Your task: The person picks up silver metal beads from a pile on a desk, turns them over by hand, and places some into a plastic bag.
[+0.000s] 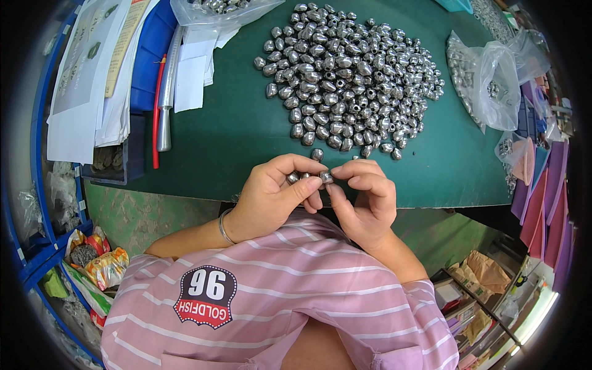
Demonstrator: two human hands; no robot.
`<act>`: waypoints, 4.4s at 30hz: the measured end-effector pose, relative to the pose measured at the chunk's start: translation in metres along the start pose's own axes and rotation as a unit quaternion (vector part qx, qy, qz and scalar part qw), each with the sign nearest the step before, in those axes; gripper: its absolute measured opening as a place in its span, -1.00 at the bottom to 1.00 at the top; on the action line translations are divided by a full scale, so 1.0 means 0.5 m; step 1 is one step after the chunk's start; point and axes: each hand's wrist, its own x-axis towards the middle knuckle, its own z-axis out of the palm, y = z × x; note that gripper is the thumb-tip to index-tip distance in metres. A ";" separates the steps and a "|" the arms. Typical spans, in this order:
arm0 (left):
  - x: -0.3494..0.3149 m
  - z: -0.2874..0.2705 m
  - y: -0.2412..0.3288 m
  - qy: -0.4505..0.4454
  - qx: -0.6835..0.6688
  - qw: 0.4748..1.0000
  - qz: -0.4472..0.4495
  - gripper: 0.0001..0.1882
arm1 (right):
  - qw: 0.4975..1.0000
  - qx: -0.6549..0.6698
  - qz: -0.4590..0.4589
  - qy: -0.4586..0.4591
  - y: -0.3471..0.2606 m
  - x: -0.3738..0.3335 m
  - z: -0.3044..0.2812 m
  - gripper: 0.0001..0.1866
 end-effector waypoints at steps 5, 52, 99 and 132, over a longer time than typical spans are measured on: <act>-0.001 0.003 0.002 0.004 -0.002 1.000 -0.005 -0.81 | 0.999 0.023 0.031 0.015 -0.001 -0.007 0.001 -0.58; 0.000 -0.025 0.010 -0.017 -0.289 0.957 0.006 -0.88 | 0.978 0.175 0.099 0.054 -0.006 0.000 0.044 -0.55; 0.019 0.029 0.008 -0.007 0.022 1.000 0.016 -0.74 | 0.967 -0.245 -0.025 -0.068 0.005 0.026 -0.052 -0.73; 0.013 0.023 -0.005 0.028 0.032 0.998 0.042 -0.81 | 0.976 0.159 0.150 -0.007 -0.005 -0.004 -0.022 -0.58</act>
